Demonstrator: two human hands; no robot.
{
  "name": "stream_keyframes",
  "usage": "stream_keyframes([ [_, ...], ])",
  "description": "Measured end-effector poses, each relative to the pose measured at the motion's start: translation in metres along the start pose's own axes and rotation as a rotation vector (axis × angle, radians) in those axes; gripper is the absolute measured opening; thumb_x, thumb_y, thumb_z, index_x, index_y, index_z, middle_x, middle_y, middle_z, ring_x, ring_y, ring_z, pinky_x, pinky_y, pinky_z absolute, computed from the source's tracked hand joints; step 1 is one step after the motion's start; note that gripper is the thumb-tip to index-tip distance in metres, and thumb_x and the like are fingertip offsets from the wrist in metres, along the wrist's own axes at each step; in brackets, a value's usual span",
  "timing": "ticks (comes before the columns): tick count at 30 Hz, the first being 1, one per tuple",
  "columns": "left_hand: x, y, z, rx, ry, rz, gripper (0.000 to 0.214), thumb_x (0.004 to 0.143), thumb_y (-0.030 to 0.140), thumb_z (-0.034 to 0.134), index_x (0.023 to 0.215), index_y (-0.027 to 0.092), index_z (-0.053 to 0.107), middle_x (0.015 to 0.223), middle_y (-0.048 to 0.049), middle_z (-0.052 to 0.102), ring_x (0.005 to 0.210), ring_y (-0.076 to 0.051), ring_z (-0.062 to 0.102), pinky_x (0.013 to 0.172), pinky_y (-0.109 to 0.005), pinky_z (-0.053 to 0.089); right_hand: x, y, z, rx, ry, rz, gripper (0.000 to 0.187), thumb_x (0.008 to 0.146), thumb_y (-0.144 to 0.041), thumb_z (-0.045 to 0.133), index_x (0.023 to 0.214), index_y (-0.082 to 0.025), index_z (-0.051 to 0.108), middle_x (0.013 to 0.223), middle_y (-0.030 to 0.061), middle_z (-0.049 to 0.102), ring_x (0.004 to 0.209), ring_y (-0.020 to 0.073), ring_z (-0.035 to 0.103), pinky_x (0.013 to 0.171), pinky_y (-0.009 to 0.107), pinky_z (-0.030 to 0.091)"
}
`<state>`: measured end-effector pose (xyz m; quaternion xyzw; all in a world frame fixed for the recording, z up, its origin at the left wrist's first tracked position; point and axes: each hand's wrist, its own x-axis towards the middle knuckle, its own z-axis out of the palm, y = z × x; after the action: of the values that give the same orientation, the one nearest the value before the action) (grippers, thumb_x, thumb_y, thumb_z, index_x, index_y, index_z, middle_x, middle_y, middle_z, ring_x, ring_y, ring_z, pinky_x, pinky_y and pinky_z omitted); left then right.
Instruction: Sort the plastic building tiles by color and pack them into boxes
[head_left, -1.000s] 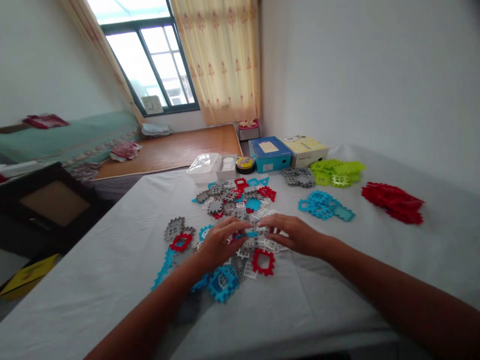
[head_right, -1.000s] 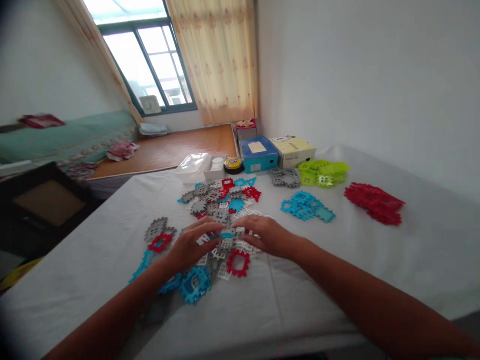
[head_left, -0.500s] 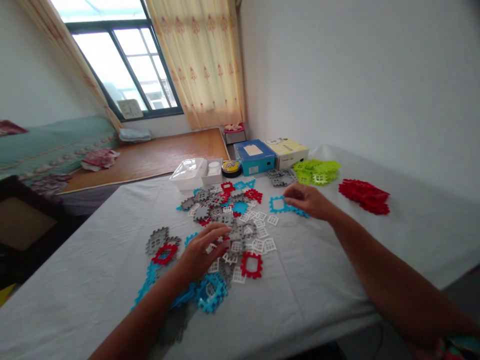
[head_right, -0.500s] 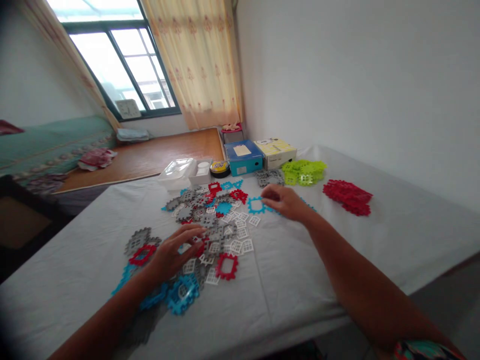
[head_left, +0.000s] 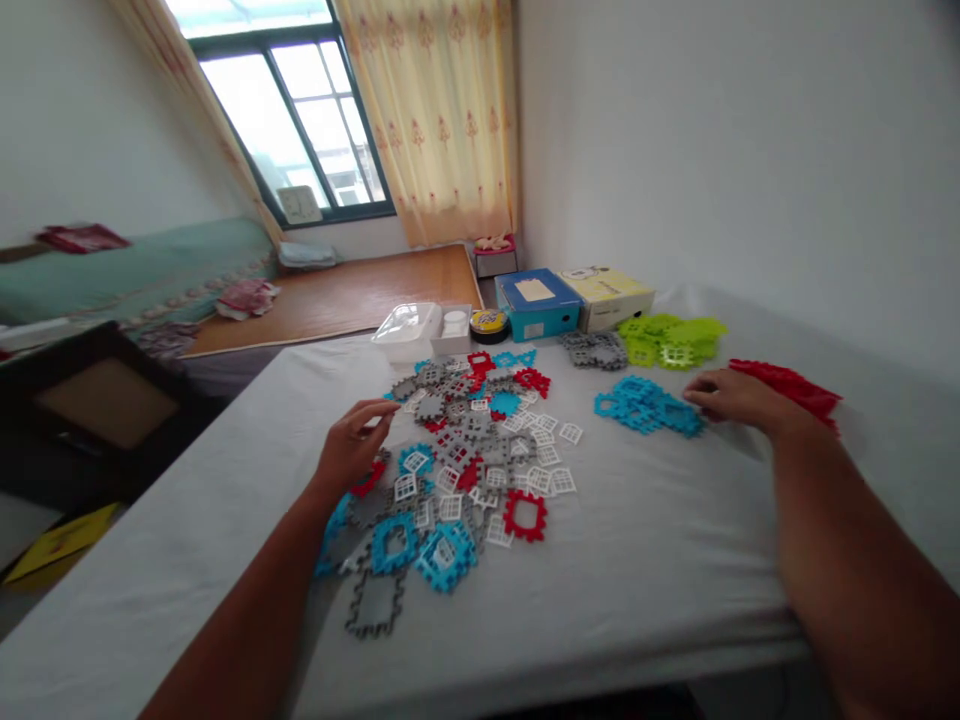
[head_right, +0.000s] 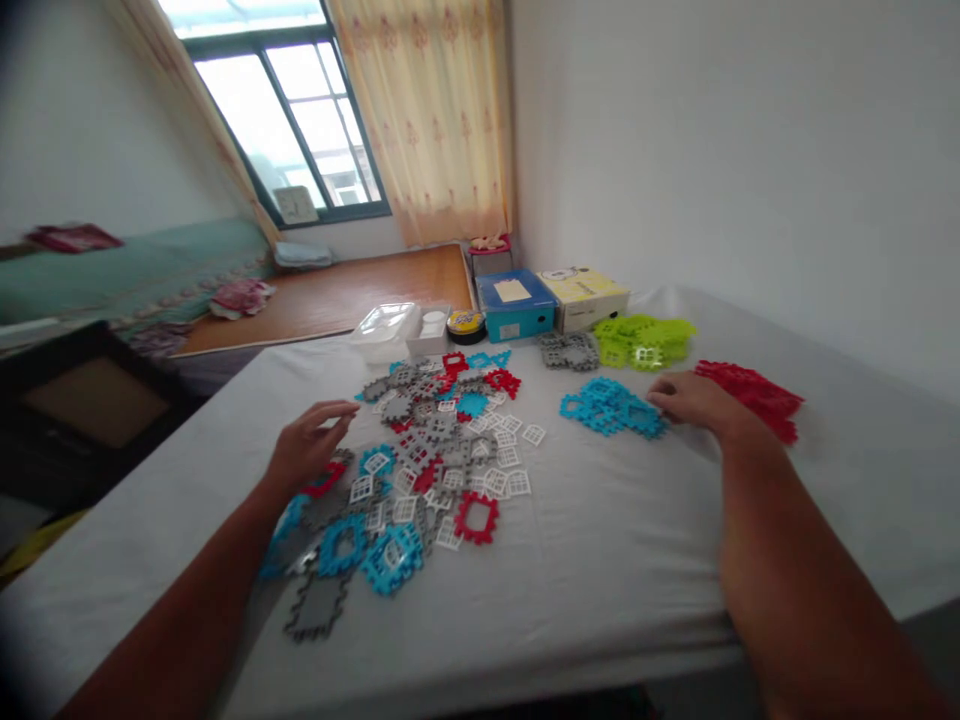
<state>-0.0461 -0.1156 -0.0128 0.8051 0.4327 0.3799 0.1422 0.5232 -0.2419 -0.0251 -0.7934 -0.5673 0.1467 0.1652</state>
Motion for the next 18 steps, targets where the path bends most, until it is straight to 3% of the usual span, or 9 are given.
stream_keyframes([
  [2, 0.0, -0.007, -0.005, -0.007, -0.036, -0.05, 0.041, 0.085, 0.052, 0.053, 0.1, 0.018, 0.07, 0.107, -0.009, 0.069, 0.096, -0.021, 0.066, 0.071, -0.03, 0.059, 0.004, -0.007, 0.005, -0.073, 0.099, 0.005, 0.034, 0.081, -0.044, 0.048, 0.089, -0.016, 0.066, 0.091, 0.0115, 0.071, 0.072, 0.0214, 0.066, 0.068, 0.031, 0.047],
  [6, -0.003, -0.011, -0.006, -0.025, -0.293, -0.059, 0.037, 0.085, 0.049, 0.052, 0.099, 0.02, 0.071, 0.103, -0.0072, 0.072, 0.093, -0.021, 0.067, 0.076, -0.034, 0.058, 0.008, -0.028, 0.018, -0.113, 0.146, -0.104, 0.038, 0.083, -0.048, 0.045, 0.098, -0.02, 0.066, 0.097, 0.009, 0.071, 0.081, 0.0234, 0.065, 0.07, 0.032, 0.044],
  [11, -0.01, -0.003, 0.001, 0.139, -0.524, 0.152, 0.043, 0.082, 0.043, 0.059, 0.12, 0.026, 0.063, 0.124, -0.0073, 0.064, 0.117, -0.024, 0.058, 0.099, -0.04, 0.046, 0.004, -0.052, 0.029, -0.156, 0.116, -0.213, 0.036, 0.085, -0.047, 0.045, 0.099, -0.022, 0.067, 0.092, 0.0087, 0.07, 0.08, 0.0238, 0.062, 0.071, 0.033, 0.043],
  [15, -0.013, 0.005, -0.002, 0.188, -0.627, 0.179, 0.056, 0.079, 0.038, 0.063, 0.133, 0.026, 0.053, 0.126, -0.0085, 0.061, 0.115, -0.024, 0.057, 0.099, -0.037, 0.045, 0.001, -0.057, 0.031, -0.15, 0.145, -0.229, 0.036, 0.085, -0.047, 0.045, 0.098, -0.022, 0.067, 0.089, 0.0078, 0.07, 0.078, 0.0234, 0.061, 0.071, 0.033, 0.043],
  [18, -0.014, 0.009, -0.004, 0.164, -0.602, 0.149, 0.064, 0.077, 0.032, 0.066, 0.137, 0.028, 0.048, 0.124, -0.0077, 0.058, 0.109, -0.023, 0.059, 0.092, -0.034, 0.049, 0.0, -0.059, 0.033, -0.112, 0.135, -0.283, 0.033, 0.085, -0.045, 0.047, 0.096, -0.022, 0.067, 0.091, 0.007, 0.07, 0.078, 0.0222, 0.061, 0.072, 0.032, 0.043],
])
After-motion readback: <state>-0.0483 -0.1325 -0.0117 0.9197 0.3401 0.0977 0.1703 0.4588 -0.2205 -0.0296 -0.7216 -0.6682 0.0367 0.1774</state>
